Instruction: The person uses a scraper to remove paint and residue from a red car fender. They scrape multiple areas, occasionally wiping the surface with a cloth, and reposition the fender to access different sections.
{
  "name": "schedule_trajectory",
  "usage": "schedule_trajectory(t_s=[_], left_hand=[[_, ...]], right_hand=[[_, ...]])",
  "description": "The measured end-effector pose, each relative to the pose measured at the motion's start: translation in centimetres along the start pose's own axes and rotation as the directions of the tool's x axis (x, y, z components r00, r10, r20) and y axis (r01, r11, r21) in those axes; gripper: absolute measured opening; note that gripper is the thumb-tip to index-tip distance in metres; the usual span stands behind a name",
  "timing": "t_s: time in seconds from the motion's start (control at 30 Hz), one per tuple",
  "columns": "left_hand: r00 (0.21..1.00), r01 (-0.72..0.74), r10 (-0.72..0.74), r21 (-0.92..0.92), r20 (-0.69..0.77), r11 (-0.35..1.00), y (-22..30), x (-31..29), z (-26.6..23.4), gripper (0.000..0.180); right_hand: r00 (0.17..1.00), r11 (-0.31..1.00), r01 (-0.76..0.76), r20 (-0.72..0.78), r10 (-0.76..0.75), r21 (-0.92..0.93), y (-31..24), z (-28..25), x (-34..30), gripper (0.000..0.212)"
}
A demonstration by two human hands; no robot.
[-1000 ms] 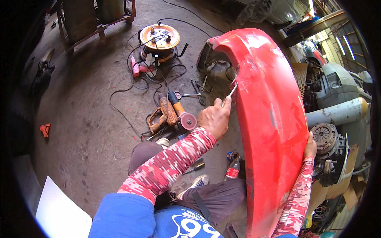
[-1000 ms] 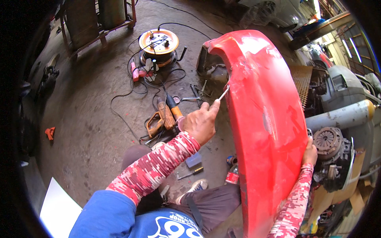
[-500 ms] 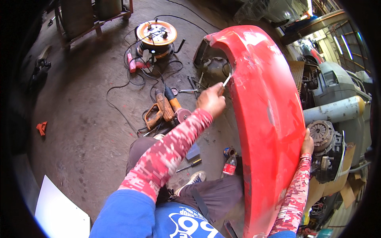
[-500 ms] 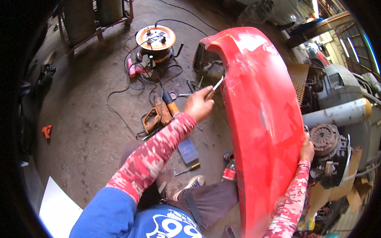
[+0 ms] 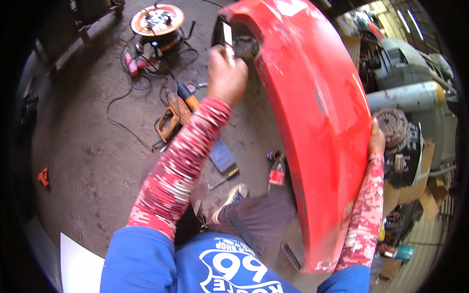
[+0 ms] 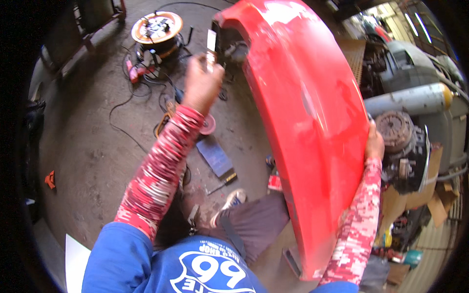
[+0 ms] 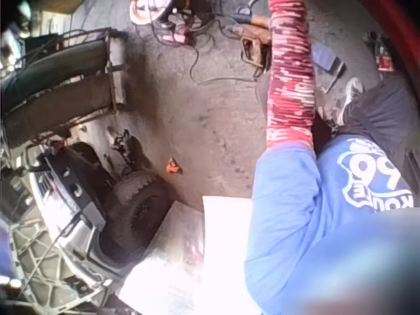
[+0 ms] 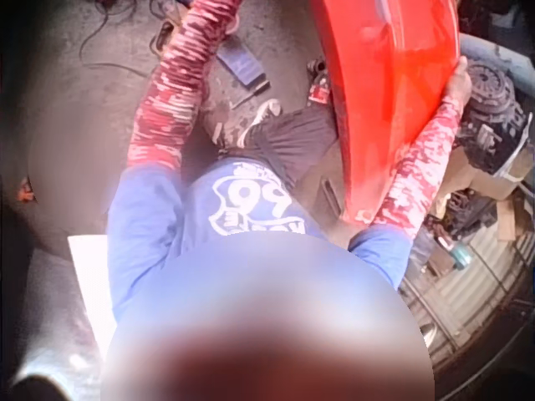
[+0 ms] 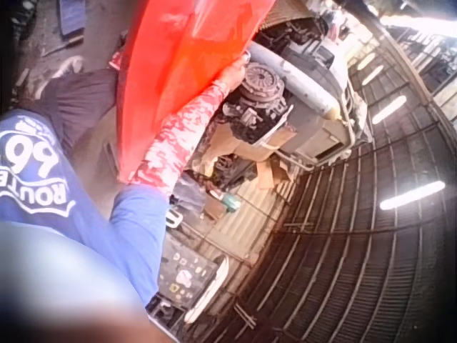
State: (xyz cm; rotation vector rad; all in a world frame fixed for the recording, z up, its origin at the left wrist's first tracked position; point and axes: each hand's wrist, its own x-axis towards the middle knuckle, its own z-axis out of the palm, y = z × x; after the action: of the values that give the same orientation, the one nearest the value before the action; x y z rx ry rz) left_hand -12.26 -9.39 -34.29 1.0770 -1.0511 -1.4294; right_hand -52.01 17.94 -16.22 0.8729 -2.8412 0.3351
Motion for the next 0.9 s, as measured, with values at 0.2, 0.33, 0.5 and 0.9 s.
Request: schedule_trajectory(t_s=[0.2,0.33,0.5,0.9], left_hand=[[0.975,-0.035,-0.004,0.171,0.223,0.985,-0.9,-0.7,-1.5,0.047],[0.939,0.102,-0.158,0.193,0.305,0.976,-0.9,-1.1,-0.9,0.045],[0.916,0.024,-0.111,0.224,0.385,0.974,0.6,-1.1,-1.6,0.045],[0.680,0.237,-0.314,0.207,0.663,0.949,-0.5,-16.2,-4.6,0.026]], right_hand=[[0.999,0.999,-0.036,-0.002,0.036,-0.018,-0.4,-0.3,0.2,0.090],[0.998,0.997,-0.068,-0.013,0.068,-0.034,-0.5,-0.3,-0.1,0.087],[0.996,0.992,-0.076,-0.054,0.071,-0.103,-1.1,-0.2,0.1,0.085],[0.905,0.932,0.041,-0.408,0.119,0.361,-1.8,1.4,-0.6,0.050]])
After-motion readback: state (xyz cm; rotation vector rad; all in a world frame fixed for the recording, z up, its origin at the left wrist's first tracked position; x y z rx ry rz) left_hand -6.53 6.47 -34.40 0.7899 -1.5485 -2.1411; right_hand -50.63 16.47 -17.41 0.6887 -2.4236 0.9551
